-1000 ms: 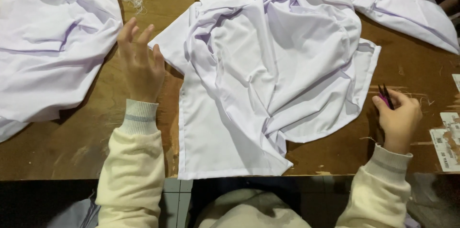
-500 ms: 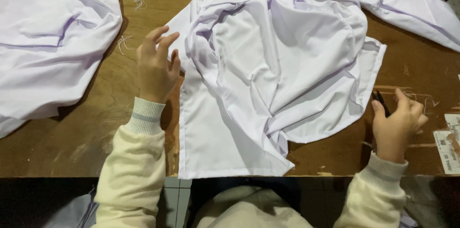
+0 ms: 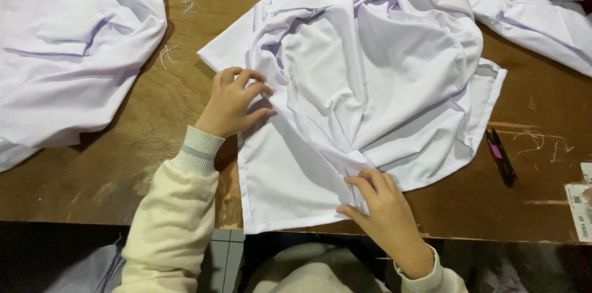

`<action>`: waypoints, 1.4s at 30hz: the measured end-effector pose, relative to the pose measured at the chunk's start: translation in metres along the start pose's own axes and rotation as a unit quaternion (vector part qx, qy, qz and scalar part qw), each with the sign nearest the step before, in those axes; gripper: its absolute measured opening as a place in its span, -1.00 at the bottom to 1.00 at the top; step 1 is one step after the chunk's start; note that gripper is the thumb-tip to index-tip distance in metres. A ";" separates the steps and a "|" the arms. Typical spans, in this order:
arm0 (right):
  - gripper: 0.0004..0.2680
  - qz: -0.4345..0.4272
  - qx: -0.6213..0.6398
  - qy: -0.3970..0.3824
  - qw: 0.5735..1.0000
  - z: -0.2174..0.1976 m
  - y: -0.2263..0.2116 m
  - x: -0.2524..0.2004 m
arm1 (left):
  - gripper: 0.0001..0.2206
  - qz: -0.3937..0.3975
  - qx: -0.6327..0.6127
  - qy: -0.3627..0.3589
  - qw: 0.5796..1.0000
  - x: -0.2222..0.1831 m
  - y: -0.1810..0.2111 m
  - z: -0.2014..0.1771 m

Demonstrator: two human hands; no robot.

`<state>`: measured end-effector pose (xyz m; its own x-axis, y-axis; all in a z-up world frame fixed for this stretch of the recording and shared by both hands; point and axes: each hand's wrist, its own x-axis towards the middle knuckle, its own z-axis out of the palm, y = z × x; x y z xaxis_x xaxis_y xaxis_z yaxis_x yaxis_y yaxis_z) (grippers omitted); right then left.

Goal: Trimming loose threads from a white shirt using snips and then inspecting and folding the garment on a work table.

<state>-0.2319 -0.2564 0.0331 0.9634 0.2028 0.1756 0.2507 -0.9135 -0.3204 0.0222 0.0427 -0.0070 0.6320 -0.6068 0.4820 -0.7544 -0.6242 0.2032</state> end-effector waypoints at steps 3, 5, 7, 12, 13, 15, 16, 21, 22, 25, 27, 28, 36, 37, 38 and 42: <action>-0.59 0.101 0.087 -0.021 0.991 -0.007 0.001 0.002 | -0.61 0.000 0.012 -0.012 1.000 -0.001 -0.004 0.004; -0.66 0.137 0.106 -0.027 0.984 -0.005 0.006 0.007 | -0.59 -0.005 0.014 -0.022 1.000 -0.001 -0.002 0.002; -0.72 0.173 0.126 -0.035 0.976 -0.006 0.009 0.012 | -0.55 -0.011 0.016 -0.033 0.999 -0.001 -0.001 0.001; -0.93 0.179 0.187 -0.075 0.963 -0.023 0.015 0.023 | -0.38 -0.041 0.007 -0.065 0.997 -0.001 0.003 -0.005; -0.93 0.180 0.188 -0.074 0.963 -0.028 0.016 0.024 | -0.38 -0.040 0.007 -0.065 0.997 -0.001 0.003 -0.005; -0.90 0.263 0.245 -0.069 0.931 -0.037 0.018 0.026 | -0.39 -0.045 -0.001 -0.066 0.997 -0.002 0.002 -0.002; -0.90 0.263 0.245 -0.069 0.930 -0.030 0.028 0.021 | -0.39 -0.045 -0.001 -0.066 0.997 -0.001 0.004 -0.004; -0.88 0.261 0.307 -0.011 0.915 -0.020 0.041 0.012 | -0.28 -0.153 0.044 -0.048 0.986 0.000 -0.001 -0.013; -0.88 0.260 0.307 -0.011 0.915 -0.022 0.039 0.012 | -0.28 -0.154 0.045 -0.047 0.986 -0.005 0.001 -0.015; -0.88 0.245 0.299 -0.011 0.922 -0.030 0.031 0.014 | -0.51 -0.231 0.187 -0.036 0.954 -0.011 0.015 -0.028; -0.84 0.256 0.295 -0.041 0.920 -0.037 0.025 0.015 | -0.42 -0.398 0.067 -0.201 0.892 -0.004 0.034 -0.046; -0.84 0.253 0.296 -0.041 0.920 -0.034 0.026 0.014 | -0.42 -0.400 0.069 -0.199 0.892 -0.003 0.036 -0.044; -0.66 0.026 0.227 -0.040 0.973 -0.015 0.031 -0.003 | -0.70 -0.365 -0.078 -0.200 0.906 0.000 0.036 -0.036; -0.66 0.024 0.228 -0.038 0.973 -0.012 0.029 -0.009 | -0.70 -0.364 -0.077 -0.198 0.907 0.003 0.038 -0.042; -0.58 -0.041 0.171 -0.037 0.984 -0.008 0.026 -0.014 | -0.73 -0.392 -0.090 -0.183 0.897 0.007 0.041 -0.047; -0.47 -0.111 0.039 -0.059 0.991 -0.009 0.012 -0.016 | -0.75 -0.428 -0.194 -0.088 0.878 0.007 0.044 -0.060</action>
<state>-0.2448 -0.2738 0.0352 0.8866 0.4404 0.1417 0.4606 -0.8120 -0.3584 -0.0168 0.0406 0.0564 0.9891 -0.0838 -0.1214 0.0294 -0.6947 0.7187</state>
